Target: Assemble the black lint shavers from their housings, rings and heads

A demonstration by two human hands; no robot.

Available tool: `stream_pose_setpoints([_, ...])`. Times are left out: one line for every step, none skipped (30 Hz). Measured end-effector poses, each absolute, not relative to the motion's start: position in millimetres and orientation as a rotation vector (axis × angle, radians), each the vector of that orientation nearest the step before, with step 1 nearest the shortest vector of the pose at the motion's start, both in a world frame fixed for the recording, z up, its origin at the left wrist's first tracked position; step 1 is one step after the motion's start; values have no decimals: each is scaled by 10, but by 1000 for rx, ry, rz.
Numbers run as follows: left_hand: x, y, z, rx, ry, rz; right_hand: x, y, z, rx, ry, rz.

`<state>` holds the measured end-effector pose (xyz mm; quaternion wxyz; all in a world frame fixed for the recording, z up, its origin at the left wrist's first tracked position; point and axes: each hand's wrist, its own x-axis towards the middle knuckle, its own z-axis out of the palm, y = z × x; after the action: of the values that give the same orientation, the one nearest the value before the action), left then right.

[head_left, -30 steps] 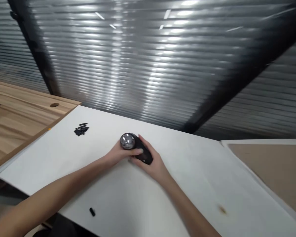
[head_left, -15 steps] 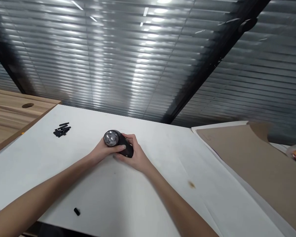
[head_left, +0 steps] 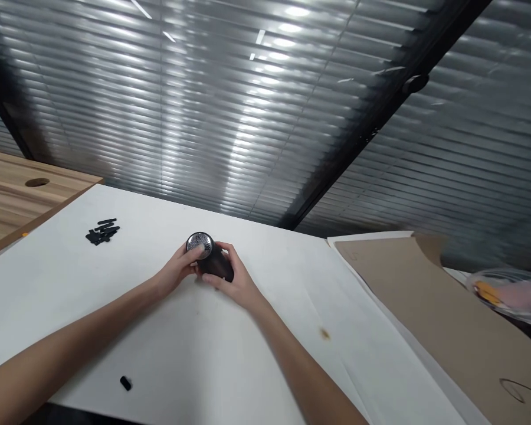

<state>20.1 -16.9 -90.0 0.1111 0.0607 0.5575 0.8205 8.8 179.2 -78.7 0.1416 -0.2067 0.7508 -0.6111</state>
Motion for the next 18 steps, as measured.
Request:
stream_pose_setpoints([190,-155,-898,165,1608,2438,86,1792,-787,-592,2166,-1762])
stream_pose_setpoints([179,-141,-893,156,1575,2462,84,1791,-785,-588,2161,-1765])
stream_pose_setpoints([168,-128,-886,144,1544,2484,82,1789,-781,-586,2154,-1773])
stream_pose_setpoints([157,-117,-879,131,1516,2500,78,1786,-776,-583,2149,-1786])
stream_pose_setpoints([147,-108,-870,116,1490,2510,73,1785,-771,-577,2144,-1804])
stream_pose_setpoints([138,-102,-860,101,1467,2519,65,1784,-768,-567,2138,-1821])
stream_pose_setpoints([129,-98,-849,84,1443,2528,54,1786,-769,-552,2133,-1839])
stream_pose_setpoints([121,-97,-836,64,1415,2536,38,1790,-775,-532,2130,-1860])
stream_pose_setpoints([114,-98,-822,45,1385,2545,19,1797,-785,-508,2125,-1881])
stream_pose_setpoints([106,-101,-808,34,1354,2551,-4,1807,-799,-482,2119,-1905])
stream_pose_setpoints([98,-106,-795,32,1328,2555,-29,1818,-816,-455,2111,-1931])
stream_pose_setpoints([89,-110,-785,39,1308,2553,-55,1831,-833,-427,2102,-1960])
stream_pose_setpoints([79,-114,-777,54,1295,2545,-81,1844,-849,-398,2090,-1989])
stream_pose_setpoints([68,-116,-773,71,1287,2537,-104,1856,-863,-373,2076,-2013])
stream_pose_setpoints([57,-115,-773,81,1282,2531,-125,1867,-873,-352,2063,-2033])
stream_pose_setpoints([45,-111,-777,83,1278,2528,-142,1876,-880,-337,2054,-2049])
stream_pose_setpoints([34,-104,-786,80,1276,2524,-156,1883,-885,-330,2048,-2060])
stream_pose_setpoints([23,-97,-800,77,1277,2522,-165,1888,-889,-330,2043,-2067])
